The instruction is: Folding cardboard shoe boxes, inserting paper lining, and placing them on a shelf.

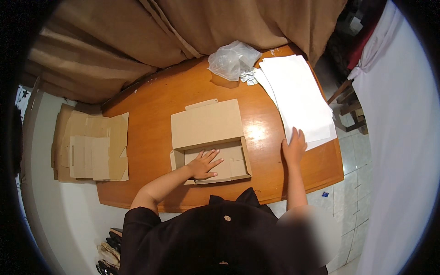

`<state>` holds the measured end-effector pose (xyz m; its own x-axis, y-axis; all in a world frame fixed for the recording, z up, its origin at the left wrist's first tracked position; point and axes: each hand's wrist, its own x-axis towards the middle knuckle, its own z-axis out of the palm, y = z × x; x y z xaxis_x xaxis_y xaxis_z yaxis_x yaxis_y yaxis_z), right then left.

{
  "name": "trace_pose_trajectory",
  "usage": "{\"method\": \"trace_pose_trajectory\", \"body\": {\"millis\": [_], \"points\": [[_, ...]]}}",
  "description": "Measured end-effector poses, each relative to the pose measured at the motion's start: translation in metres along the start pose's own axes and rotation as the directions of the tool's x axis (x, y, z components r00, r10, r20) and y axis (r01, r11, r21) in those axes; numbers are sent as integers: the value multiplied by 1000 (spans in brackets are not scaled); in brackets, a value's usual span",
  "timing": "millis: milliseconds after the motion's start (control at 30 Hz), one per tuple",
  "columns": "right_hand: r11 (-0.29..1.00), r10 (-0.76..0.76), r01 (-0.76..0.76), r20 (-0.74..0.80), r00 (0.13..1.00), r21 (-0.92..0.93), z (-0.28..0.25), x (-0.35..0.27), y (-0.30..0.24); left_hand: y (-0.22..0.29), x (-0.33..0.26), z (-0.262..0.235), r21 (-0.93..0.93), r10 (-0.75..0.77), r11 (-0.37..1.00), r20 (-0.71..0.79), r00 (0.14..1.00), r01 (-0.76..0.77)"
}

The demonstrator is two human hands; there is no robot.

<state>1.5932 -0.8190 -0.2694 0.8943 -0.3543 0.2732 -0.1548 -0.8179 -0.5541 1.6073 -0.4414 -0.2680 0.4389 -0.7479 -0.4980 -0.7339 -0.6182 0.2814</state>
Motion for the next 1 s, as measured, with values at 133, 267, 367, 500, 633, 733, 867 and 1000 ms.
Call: {"method": "trace_pose_trajectory", "body": {"millis": [133, 267, 367, 500, 633, 733, 867, 1000], "points": [[946, 208, -194, 28, 978, -259, 6, 7, -12, -2, -3, -7, -60, 32, 998, -44, 999, -34], [920, 189, -160, 46, 981, -359, 2, 2, -17, 3, -10, -47, -169, -28, 986, -94, 995, 12], [923, 140, -119, 30, 990, -365, -2, -11, -19, 12, -13, -68, -510, -95, 860, -182, 979, -11], [983, 95, -97, -22, 995, -159, -26, -32, -65, 48, -15, -101, -598, -177, 793, -402, 898, -112], [957, 41, -43, 15, 999, 286, -43, -61, -110, 66, 15, -108, -888, -352, 458, -218, 910, -36], [908, -215, 182, 49, 975, 377, -51, -85, -140, 70, 39, -101, -926, -390, 367, -235, 891, -83], [874, -383, 280, 211, 899, 397, -51, -101, -150, 75, 22, -95, -851, -457, 510, -392, 798, -126], [864, -371, 179, 352, 859, 471, -54, -103, -151, 70, -23, -76, -819, -586, 571, -452, 673, -53]]}}
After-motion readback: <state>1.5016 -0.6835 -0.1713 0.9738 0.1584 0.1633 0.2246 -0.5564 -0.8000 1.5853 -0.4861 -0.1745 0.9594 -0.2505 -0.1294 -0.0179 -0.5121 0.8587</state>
